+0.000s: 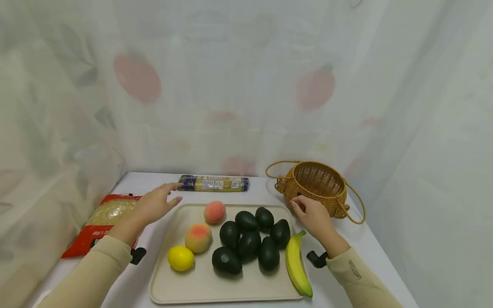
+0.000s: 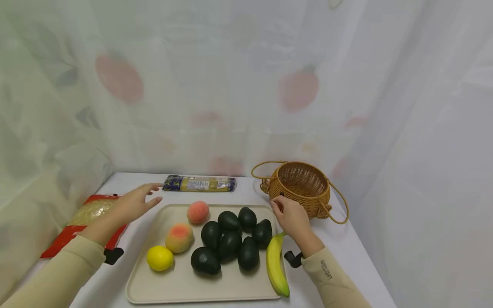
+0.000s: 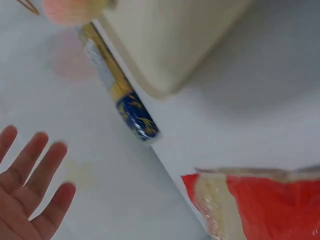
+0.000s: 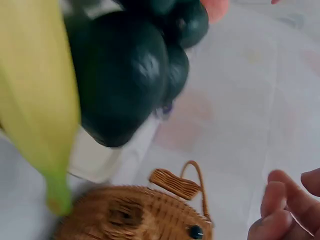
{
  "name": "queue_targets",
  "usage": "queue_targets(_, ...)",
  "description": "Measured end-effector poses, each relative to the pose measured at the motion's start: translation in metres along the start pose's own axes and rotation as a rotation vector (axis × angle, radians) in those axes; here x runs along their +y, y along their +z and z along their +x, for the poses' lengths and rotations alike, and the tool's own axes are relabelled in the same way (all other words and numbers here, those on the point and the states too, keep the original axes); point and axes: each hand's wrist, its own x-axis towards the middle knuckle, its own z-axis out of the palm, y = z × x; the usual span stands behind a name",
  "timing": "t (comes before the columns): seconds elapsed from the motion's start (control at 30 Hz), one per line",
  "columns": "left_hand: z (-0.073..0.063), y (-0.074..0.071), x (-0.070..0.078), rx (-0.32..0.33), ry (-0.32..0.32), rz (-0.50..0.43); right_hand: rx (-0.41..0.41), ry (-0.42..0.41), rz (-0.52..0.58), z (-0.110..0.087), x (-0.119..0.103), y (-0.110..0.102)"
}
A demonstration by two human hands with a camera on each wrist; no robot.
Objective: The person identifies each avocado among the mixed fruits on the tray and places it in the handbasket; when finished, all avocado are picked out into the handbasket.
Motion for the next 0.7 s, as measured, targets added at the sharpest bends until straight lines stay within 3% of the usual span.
queue_targets(0.1, -0.004, -0.001, 0.010, -0.025, 0.016, -0.113, -0.069, 0.090, 0.098, -0.010, 0.005, 0.004)
queue_targets(0.2, -0.010, 0.004, 0.020, -0.041, 0.078, -0.177, -0.124, 0.154, 0.185, -0.020, 0.013, 0.013)
queue_targets(0.5, -0.029, 0.029, 0.058, -0.131, 0.206, -0.343, -0.182, 0.341, 0.359, -0.051, 0.039, 0.034)
queue_targets(0.6, -0.037, 0.040, 0.072, -0.165, 0.281, -0.334, -0.241, 0.377, 0.390, -0.062, 0.045, 0.039)
queue_targets(0.7, -0.044, 0.051, 0.085, -0.198, 0.352, -0.247, -0.311, 0.364, 0.417, -0.070, 0.051, 0.043)
